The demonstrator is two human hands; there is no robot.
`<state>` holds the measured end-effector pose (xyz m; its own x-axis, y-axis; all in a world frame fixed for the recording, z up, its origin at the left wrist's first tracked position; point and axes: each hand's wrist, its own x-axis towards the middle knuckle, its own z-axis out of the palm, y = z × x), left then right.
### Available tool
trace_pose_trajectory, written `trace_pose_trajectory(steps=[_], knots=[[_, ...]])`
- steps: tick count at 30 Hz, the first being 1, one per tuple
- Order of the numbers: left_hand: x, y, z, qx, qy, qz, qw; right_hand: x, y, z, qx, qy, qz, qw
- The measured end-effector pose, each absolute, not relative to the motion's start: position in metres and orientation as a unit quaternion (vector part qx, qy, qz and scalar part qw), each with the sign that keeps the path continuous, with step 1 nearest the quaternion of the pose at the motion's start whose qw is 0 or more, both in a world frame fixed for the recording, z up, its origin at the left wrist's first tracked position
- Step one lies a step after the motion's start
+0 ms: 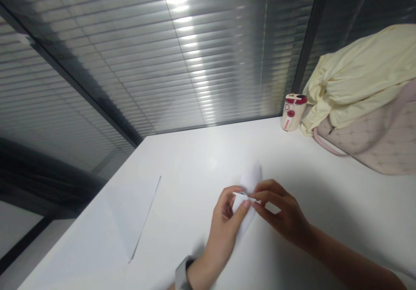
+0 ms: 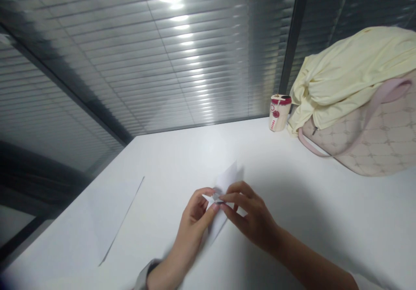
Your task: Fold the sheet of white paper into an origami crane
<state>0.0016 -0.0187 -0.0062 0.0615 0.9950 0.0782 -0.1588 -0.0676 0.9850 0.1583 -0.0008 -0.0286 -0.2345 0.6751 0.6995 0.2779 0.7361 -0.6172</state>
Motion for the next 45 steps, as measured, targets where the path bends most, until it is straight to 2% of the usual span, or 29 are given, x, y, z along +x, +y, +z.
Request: trace_pose_trajectory(steps=[7, 15, 21, 45], knots=[[-0.003, -0.016, -0.006, 0.48, 0.455, 0.523, 0.537, 0.154, -0.003, -0.026, -0.321, -0.759, 0.208, 0.527], [-0.008, -0.014, -0.007, 0.517, 0.468, 0.501, 0.513, 0.156, 0.0, -0.025, -0.318, -0.747, 0.274, 0.515], [-0.009, -0.011, -0.01, 0.475, 0.486, 0.52, 0.517, 0.155, 0.0, -0.025, -0.322, -0.716, 0.338, 0.52], [-0.002, -0.014, -0.008, 0.33, 0.462, 0.553, 0.61, 0.155, 0.003, -0.022, -0.349, -0.657, 0.409, 0.529]])
